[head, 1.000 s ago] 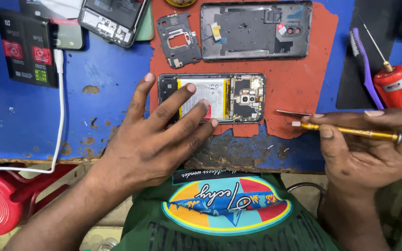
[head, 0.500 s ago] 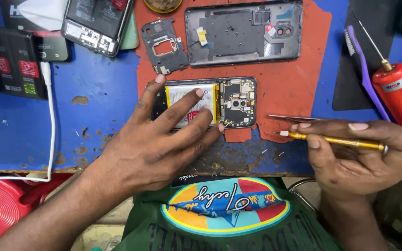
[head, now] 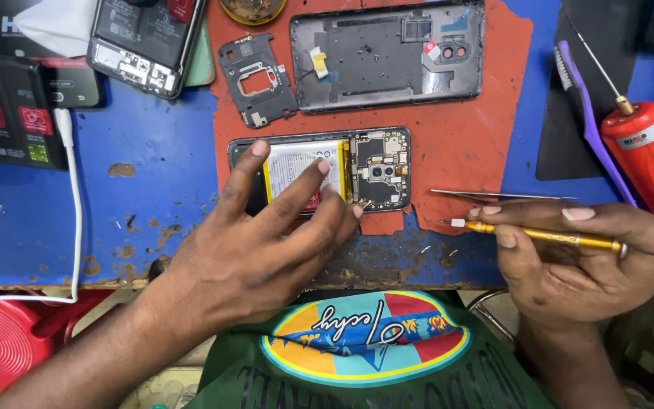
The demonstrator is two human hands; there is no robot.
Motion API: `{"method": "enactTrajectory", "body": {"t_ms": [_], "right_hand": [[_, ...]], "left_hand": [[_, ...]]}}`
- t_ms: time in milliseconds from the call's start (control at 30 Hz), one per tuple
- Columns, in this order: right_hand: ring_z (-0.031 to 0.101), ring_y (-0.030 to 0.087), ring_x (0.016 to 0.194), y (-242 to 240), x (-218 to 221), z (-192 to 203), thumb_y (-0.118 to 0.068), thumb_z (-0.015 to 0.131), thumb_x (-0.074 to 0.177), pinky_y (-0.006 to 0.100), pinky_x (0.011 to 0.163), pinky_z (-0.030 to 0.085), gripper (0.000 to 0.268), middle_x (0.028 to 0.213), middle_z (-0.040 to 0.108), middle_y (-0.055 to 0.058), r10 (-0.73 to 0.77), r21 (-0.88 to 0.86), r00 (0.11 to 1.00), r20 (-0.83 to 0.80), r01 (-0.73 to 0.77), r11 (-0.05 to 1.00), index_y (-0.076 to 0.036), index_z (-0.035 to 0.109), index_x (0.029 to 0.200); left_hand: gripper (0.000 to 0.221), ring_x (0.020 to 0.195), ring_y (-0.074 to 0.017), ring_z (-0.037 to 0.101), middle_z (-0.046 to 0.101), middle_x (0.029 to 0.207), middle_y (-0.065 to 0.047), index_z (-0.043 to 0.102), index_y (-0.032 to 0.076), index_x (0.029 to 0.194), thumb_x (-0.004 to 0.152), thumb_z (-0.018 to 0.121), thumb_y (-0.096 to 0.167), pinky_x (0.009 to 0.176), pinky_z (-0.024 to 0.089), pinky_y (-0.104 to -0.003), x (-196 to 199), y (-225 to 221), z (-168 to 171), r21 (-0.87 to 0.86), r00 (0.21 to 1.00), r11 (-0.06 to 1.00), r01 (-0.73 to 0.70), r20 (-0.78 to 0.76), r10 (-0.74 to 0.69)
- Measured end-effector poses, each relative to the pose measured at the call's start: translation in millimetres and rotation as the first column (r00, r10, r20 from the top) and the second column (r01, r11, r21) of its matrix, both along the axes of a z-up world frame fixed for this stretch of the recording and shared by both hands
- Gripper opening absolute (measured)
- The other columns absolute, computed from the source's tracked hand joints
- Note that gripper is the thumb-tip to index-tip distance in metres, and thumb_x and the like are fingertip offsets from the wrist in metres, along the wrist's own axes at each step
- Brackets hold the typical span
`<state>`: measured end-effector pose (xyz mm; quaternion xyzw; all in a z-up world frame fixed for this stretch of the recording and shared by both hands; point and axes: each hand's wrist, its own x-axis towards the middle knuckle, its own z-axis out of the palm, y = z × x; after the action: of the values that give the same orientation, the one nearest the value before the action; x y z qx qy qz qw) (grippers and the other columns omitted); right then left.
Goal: The person uses tweezers and a screwdriver to remove and reattach small components inside a disassembled smartphone. They then use a hot air gun on the motherboard area and briefly test the screen before continuing work on the internal parts.
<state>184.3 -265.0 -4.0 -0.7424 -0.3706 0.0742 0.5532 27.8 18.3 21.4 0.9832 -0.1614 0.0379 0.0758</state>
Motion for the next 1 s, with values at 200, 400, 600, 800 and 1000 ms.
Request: {"method": "enactTrajectory", "body": {"t_ms": [200, 400, 600, 800, 1000], "right_hand": [[0.080, 0.031, 0.090, -1, 0, 0, 0.001, 0.067, 0.112, 0.039, 0.086, 0.066, 0.042, 0.094, 0.069, 0.025, 0.002, -0.027, 1.000, 0.025, -0.001, 1.000, -0.004, 0.028, 0.126], [0.080, 0.031, 0.090, -3, 0, 0, 0.000, 0.068, 0.113, 0.038, 0.086, 0.066, 0.040, 0.095, 0.068, 0.024, -0.002, -0.029, 1.000, 0.010, 0.002, 1.000, -0.003, 0.031, 0.125], [0.080, 0.030, 0.090, -4, 3, -2, -0.001, 0.068, 0.112, 0.038, 0.085, 0.066, 0.044, 0.095, 0.070, 0.024, 0.015, -0.029, 0.999, 0.034, -0.014, 0.999, -0.005, 0.027, 0.128], [0.079, 0.029, 0.089, -4, -3, 0, 0.000, 0.068, 0.115, 0.039, 0.088, 0.066, 0.039, 0.094, 0.071, 0.023, -0.011, -0.008, 0.999, -0.044, 0.011, 1.000, -0.003, 0.031, 0.127], [0.079, 0.029, 0.088, -3, 0, 0, 0.000, 0.069, 0.116, 0.039, 0.090, 0.069, 0.039, 0.093, 0.071, 0.024, -0.012, -0.017, 1.000, 0.000, 0.012, 1.000, -0.004, 0.031, 0.127]], "left_hand": [[0.041, 0.136, -0.0266, 0.054, 0.053, 0.125, -0.006, 0.066, 0.010, 0.141, 0.106, 0.058, 0.031, 0.121, 0.026, -0.066, -5, -11, -9, 0.038, 0.996, 0.998, -0.041, 0.077, 0.038], [0.035, 0.133, -0.0251, 0.058, 0.055, 0.122, -0.004, 0.068, 0.007, 0.136, 0.109, 0.061, 0.028, 0.120, 0.028, -0.065, -8, -23, -13, 0.175, 0.983, 0.981, -0.086, 0.173, 0.056], [0.043, 0.134, -0.0246, 0.056, 0.058, 0.124, -0.004, 0.068, 0.007, 0.142, 0.105, 0.059, 0.026, 0.119, 0.027, -0.065, -12, -30, -14, 0.178, 0.987, 0.978, -0.104, 0.143, 0.079], [0.044, 0.144, -0.0289, 0.044, 0.054, 0.131, -0.006, 0.064, 0.006, 0.143, 0.102, 0.057, 0.024, 0.119, 0.022, -0.071, -12, -25, -14, -0.079, 0.992, 0.989, -0.128, -0.009, 0.128], [0.052, 0.143, -0.0346, 0.044, 0.054, 0.140, -0.010, 0.064, 0.006, 0.139, 0.089, 0.064, 0.016, 0.118, 0.020, -0.073, -10, -15, -8, -0.324, 0.986, 0.931, -0.167, -0.044, 0.162]]}}
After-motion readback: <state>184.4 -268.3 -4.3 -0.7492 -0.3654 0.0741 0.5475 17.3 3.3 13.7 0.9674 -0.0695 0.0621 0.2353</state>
